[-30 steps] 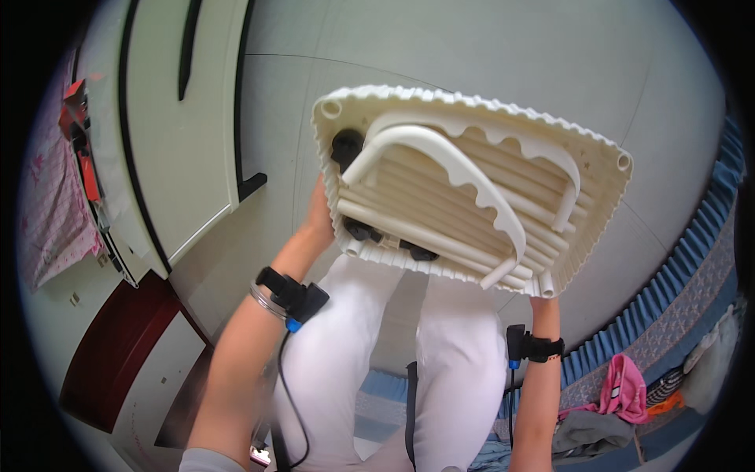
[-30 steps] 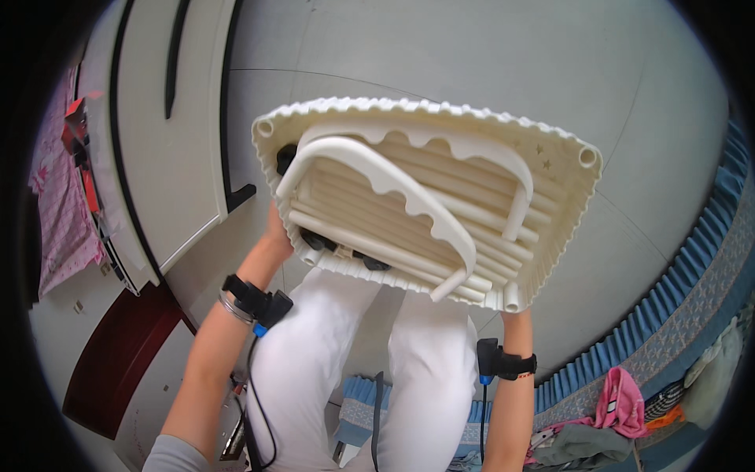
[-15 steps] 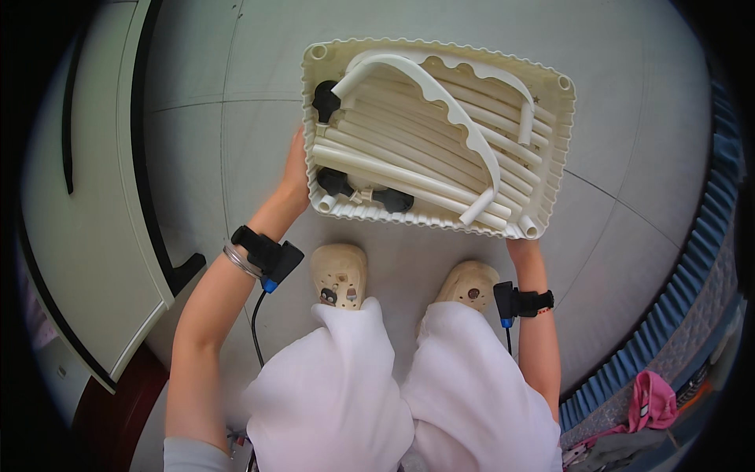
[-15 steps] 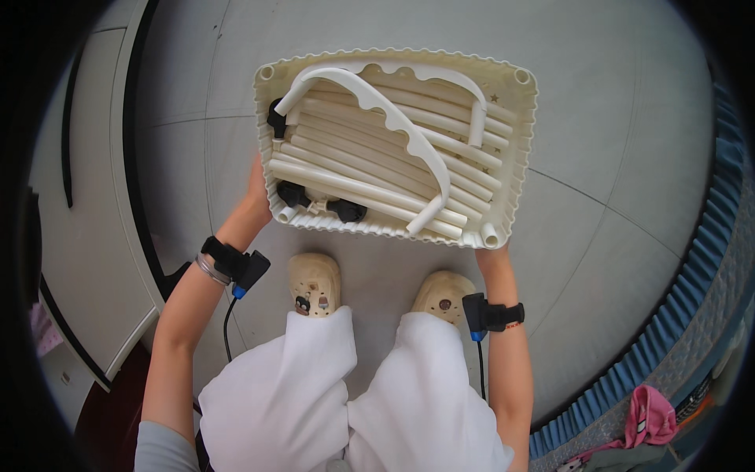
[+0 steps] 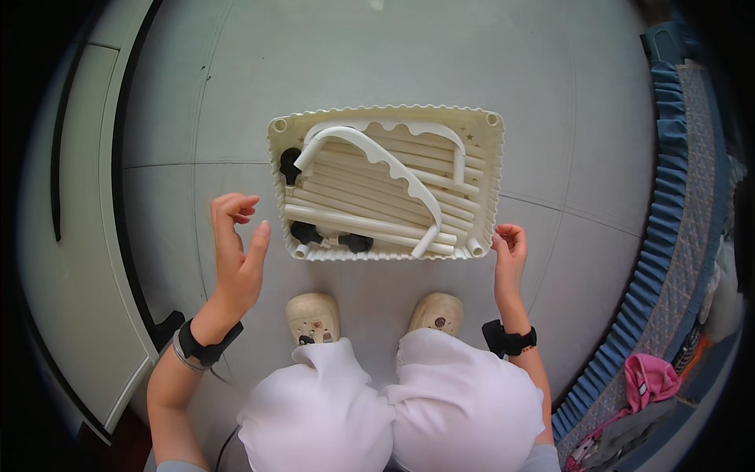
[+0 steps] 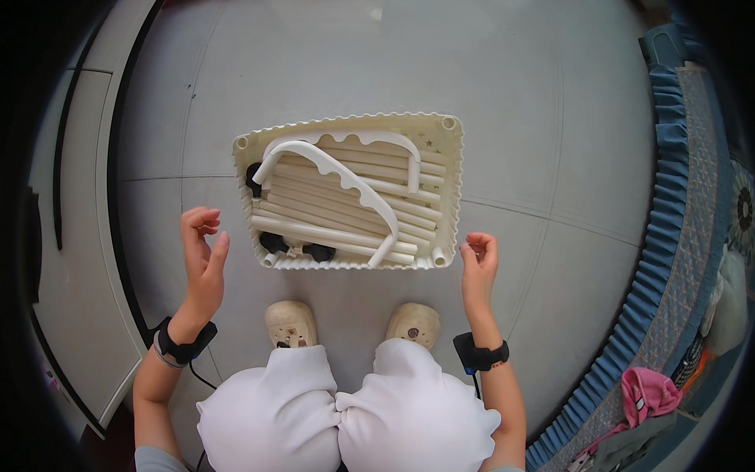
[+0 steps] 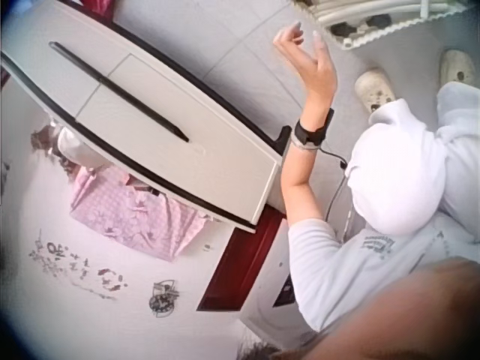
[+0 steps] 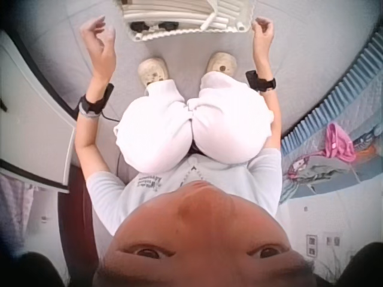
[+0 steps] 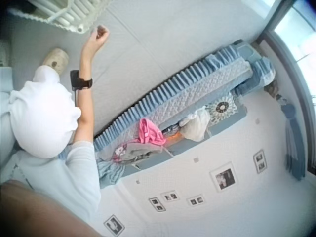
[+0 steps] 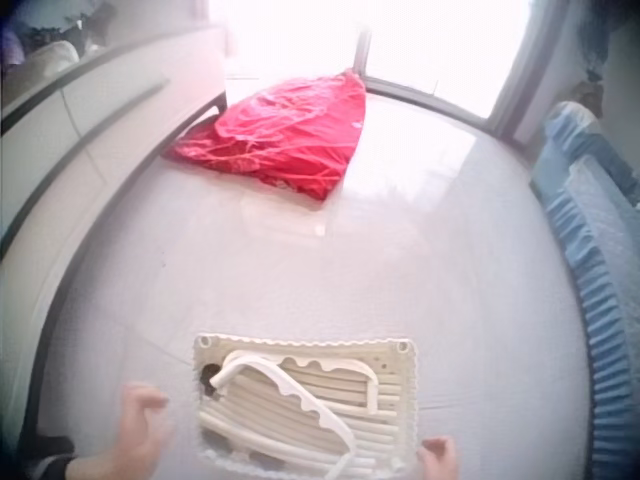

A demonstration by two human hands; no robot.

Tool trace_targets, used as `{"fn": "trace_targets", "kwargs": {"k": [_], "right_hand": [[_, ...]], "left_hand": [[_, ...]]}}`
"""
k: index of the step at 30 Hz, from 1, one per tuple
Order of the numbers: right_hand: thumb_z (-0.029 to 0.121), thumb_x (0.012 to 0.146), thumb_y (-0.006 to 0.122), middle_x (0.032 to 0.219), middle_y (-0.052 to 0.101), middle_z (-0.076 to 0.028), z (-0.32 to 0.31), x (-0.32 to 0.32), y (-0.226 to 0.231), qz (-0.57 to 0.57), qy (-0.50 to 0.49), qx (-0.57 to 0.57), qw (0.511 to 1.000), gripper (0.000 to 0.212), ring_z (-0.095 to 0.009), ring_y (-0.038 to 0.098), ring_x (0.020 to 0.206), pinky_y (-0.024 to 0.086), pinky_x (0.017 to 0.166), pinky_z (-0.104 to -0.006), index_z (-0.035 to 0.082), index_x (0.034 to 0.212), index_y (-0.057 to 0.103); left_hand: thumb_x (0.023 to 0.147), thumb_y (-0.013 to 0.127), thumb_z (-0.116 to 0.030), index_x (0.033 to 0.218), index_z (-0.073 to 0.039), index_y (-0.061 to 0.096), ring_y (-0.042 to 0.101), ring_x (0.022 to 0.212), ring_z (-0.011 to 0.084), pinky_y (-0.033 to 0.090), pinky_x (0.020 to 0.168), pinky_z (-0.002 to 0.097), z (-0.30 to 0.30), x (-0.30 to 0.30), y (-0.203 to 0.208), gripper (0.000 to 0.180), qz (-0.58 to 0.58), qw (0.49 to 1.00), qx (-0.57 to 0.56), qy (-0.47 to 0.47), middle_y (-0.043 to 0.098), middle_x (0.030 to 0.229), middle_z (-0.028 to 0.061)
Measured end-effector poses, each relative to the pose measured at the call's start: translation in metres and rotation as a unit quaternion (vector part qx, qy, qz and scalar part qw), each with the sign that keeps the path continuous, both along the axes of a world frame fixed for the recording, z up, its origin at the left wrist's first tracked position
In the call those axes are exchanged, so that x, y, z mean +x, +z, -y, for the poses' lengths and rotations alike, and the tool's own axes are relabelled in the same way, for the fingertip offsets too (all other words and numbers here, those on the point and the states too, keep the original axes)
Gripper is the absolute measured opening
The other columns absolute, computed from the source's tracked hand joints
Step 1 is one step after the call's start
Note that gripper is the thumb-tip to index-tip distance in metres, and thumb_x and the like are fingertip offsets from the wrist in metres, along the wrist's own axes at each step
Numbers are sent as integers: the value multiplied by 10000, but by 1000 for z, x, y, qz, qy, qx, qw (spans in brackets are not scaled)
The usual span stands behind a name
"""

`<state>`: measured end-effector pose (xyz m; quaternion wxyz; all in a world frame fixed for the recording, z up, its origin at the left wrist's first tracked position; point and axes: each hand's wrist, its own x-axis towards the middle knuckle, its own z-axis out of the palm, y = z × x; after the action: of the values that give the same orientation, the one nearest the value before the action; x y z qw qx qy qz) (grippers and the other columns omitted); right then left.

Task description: The person assembles a multi-tier plastic storage rack by hand. They connect white support tubes to perforated plastic trays and attach black casters to the bottom unit while sitting on the floor.

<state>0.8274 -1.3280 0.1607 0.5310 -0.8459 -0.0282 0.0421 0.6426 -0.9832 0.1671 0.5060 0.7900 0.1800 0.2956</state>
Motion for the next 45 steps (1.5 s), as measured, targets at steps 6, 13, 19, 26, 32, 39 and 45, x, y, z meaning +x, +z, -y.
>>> {"fn": "trace_targets", "kwargs": {"k": [6, 13, 19, 26, 32, 39, 45], "right_hand": [[49, 876, 550, 905, 552, -52, -57, -53, 110, -79, 113, -10, 990, 127, -99, 536, 728, 455, 683, -241, 20, 994, 516], [262, 815, 618, 852, 451, -100, 3, -197, 375, 46, 390, -184, 901, 300, -220, 433, 697, 361, 633, -353, 64, 977, 461], [238, 758, 710, 1031, 528, -190, 48, -338, 520, -209, 283, -358, 865, 406, -339, 541, 871, 420, 736, -471, 51, 1023, 467], [63, 838, 561, 762, 500, -180, 76, -373, 548, -305, 344, -321, 828, 76, -386, 525, 709, 418, 596, -429, 17, 820, 503], [130, 877, 569, 742, 523, -162, 113, -352, 501, -591, 412, -168, 673, 127, -361, 561, 694, 444, 600, -400, 28, 838, 504], [127, 815, 637, 946, 658, -115, 156, -203, 272, -713, 240, -29, 658, 329, -218, 656, 824, 504, 760, -378, 41, 1127, 578], [174, 962, 483, 642, 417, 13, 94, 9, -99, -93, -41, -20, 995, 190, -71, 397, 561, 337, 532, -210, 59, 810, 485]], "left_hand": [[783, 622, -124, 839, -76, 540, 508, 770, 207, 344, 806, 344, -72, -54, 111, 110, -97, 951, 133, -261, 566, 850, 38], [695, 782, -367, 859, -73, 506, 511, 664, 231, 393, 616, 342, -9, -212, 306, 435, -221, 921, 31, -318, 527, 774, 57], [740, 711, -212, 942, -40, 504, 524, 819, 345, 432, 696, 423, 73, -298, 459, 337, -462, 837, -68, -285, 535, 906, 159], [750, 710, -128, 854, -15, 586, 572, 792, 307, 467, 705, 373, 94, -356, 467, 197, -559, 693, -135, -436, 586, 879, 144], [846, 487, -99, 901, -32, 535, 557, 803, 357, 434, 678, 440, 97, -362, 436, 98, -589, 572, -241, -518, 556, 852, 139], [738, 706, -211, 1032, -51, 607, 618, 888, 297, 488, 746, 360, 39, -249, 188, 349, -578, 416, -459, -532, 620, 1035, 126], [751, 586, -34, 898, -41, 547, 532, 745, 270, 441, 632, 375, -24, -19, -129, 152, -410, 767, 356, -343, 516, 798, 112]]}}
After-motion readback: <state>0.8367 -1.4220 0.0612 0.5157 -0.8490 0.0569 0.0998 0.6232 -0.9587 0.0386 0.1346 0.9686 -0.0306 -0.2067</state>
